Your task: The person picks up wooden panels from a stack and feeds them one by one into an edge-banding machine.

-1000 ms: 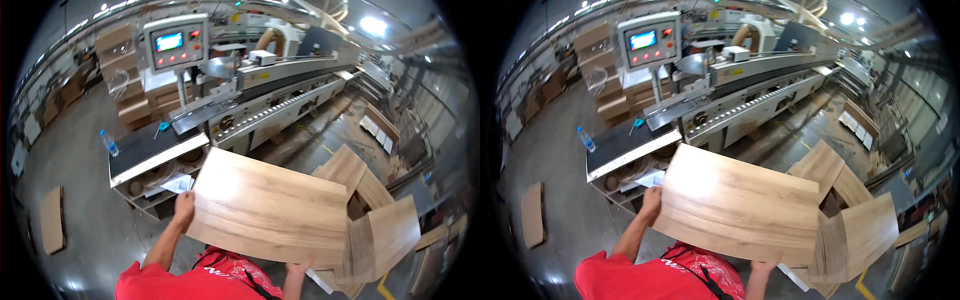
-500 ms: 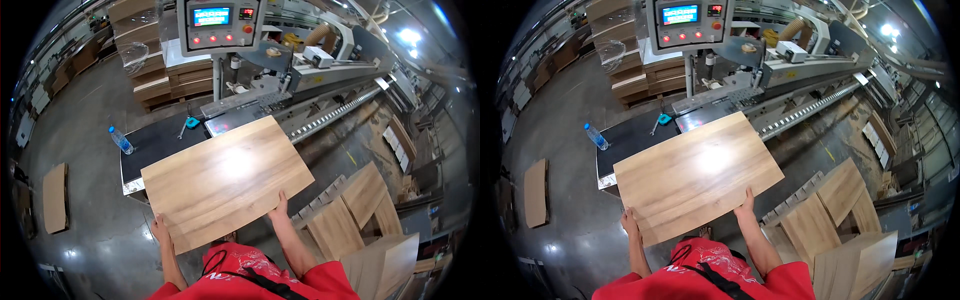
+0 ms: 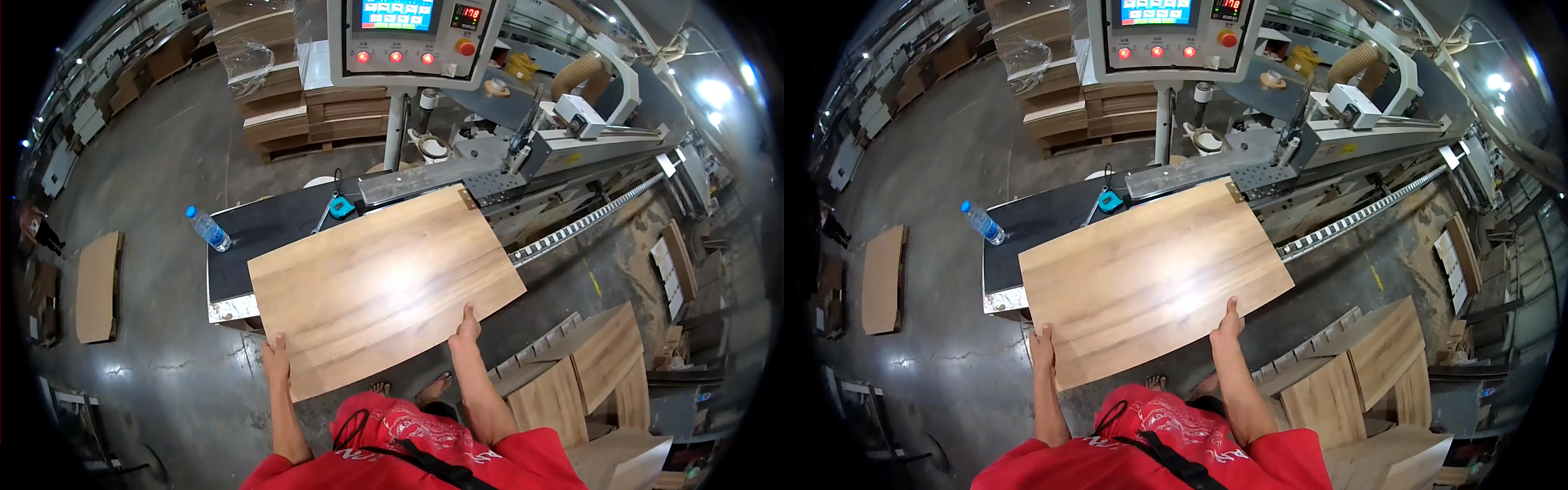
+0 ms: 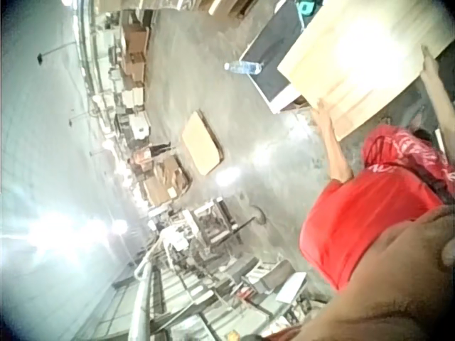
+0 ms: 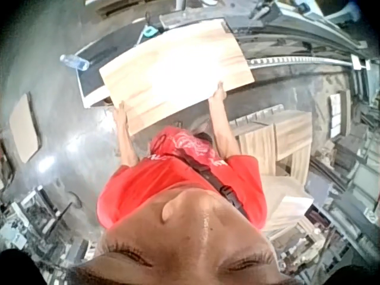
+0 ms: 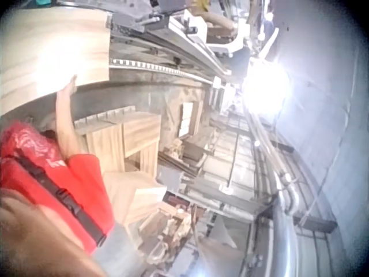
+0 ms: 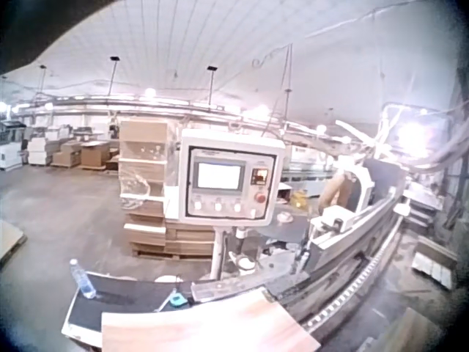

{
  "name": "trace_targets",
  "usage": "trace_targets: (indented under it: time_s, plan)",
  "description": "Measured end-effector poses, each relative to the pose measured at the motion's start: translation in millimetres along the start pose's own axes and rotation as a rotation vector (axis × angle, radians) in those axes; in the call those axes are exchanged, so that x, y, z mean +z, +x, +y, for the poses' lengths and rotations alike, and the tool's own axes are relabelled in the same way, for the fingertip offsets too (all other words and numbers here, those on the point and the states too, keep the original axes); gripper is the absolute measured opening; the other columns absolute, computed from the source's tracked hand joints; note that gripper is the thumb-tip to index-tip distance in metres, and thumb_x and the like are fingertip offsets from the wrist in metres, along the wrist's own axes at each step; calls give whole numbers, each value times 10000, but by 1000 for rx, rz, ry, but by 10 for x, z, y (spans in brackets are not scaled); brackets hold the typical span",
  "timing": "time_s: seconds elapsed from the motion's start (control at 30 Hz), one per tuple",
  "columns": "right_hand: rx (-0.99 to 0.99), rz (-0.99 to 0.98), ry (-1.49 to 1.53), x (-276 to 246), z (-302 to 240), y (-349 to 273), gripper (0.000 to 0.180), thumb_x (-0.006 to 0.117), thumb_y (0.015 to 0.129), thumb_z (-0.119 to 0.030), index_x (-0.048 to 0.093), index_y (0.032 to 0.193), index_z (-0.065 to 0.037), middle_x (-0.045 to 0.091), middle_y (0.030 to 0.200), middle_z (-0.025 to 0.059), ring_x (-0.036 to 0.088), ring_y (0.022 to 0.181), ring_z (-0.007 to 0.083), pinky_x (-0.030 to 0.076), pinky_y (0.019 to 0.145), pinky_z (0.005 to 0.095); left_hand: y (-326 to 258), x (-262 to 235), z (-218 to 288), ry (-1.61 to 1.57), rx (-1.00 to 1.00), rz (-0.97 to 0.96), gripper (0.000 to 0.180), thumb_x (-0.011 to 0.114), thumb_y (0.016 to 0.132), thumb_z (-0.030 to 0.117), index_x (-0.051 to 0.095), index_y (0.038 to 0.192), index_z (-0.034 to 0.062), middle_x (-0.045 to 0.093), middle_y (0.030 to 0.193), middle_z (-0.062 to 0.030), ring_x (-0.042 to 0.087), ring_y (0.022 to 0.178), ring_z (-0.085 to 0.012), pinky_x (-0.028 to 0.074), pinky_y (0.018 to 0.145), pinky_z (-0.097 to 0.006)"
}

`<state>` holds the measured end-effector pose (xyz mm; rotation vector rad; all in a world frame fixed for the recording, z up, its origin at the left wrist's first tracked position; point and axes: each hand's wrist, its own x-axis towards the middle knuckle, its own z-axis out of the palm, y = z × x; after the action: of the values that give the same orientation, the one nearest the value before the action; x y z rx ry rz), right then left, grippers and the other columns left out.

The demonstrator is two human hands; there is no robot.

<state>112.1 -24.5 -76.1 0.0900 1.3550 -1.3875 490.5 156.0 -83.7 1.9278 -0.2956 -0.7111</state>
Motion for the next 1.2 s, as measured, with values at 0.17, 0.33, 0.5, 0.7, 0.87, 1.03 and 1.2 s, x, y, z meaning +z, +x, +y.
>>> trace_targets:
  time_s: [0.17, 0.33, 0.5, 0.7, 0.87, 1.03, 1.2]
  plan:
    - [-42, 25, 15, 229, -72, -36, 588, 644, 862, -194, 349, 1319, 29, 467, 1284, 146, 506, 1100, 282, 469, 896, 422, 53, 171, 372, 106, -59, -17, 587, 589, 866, 411, 469, 1157, -84, 539, 1120, -215, 518, 1002, -266, 409, 880, -369]
    - [-140, -12, 13, 328, -89, -30, 584, 624, 877, -237, 344, 1340, -16, 469, 1290, 117, 490, 1120, 257, 438, 924, 395, 409, 217, 135, 85, -67, -47, 579, 581, 872, 402, 466, 1183, -73, 537, 1146, -217, 521, 1029, -276, 408, 886, -370]
    - [-107, 24, -32, 326, -264, 109, 616, 584, 900, -260, 270, 1380, -35, 414, 1342, 125, 463, 1158, 264, 426, 945, 381, 194, 518, 464, 0, -95, -49, 521, 555, 902, 363, 447, 1223, -32, 544, 1162, -144, 512, 1060, -239, 403, 909, -356]
    - [-41, 23, -39, 348, -840, 376, 634, 574, 905, -295, 253, 1388, -38, 388, 1356, 126, 432, 1181, 265, 392, 964, 377, -52, 1045, 696, -106, -140, -136, 451, 556, 915, 316, 467, 1202, -20, 568, 1118, -119, 543, 995, -210, 441, 856, -336]
    - [-249, -122, -6, 338, -1219, 731, 641, 587, 898, -307, 267, 1383, -35, 386, 1352, 122, 429, 1179, 244, 399, 954, 374, -306, 1496, 783, -68, -175, -78, 429, 555, 916, 312, 483, 1169, -26, 577, 1088, -125, 552, 968, -204, 448, 836, -327]
    - [-233, -182, 36, 196, -1423, 1100, 645, 584, 901, -313, 262, 1383, -31, 398, 1342, 113, 448, 1166, 236, 414, 947, 365, -415, 1832, 995, 16, -203, -41, 395, 560, 908, 297, 508, 1130, -26, 593, 1036, -122, 569, 909, -190, 465, 782, -311]
    - [-152, -165, 82, 136, -1655, 1361, 580, 564, 911, -251, 289, 1361, -9, 408, 1342, 165, 487, 1143, 303, 444, 946, 405, -512, 2199, 941, -138, -174, -77, 427, 576, 887, 293, 512, 1152, -37, 600, 1034, -123, 577, 926, -193, 475, 786, -315]
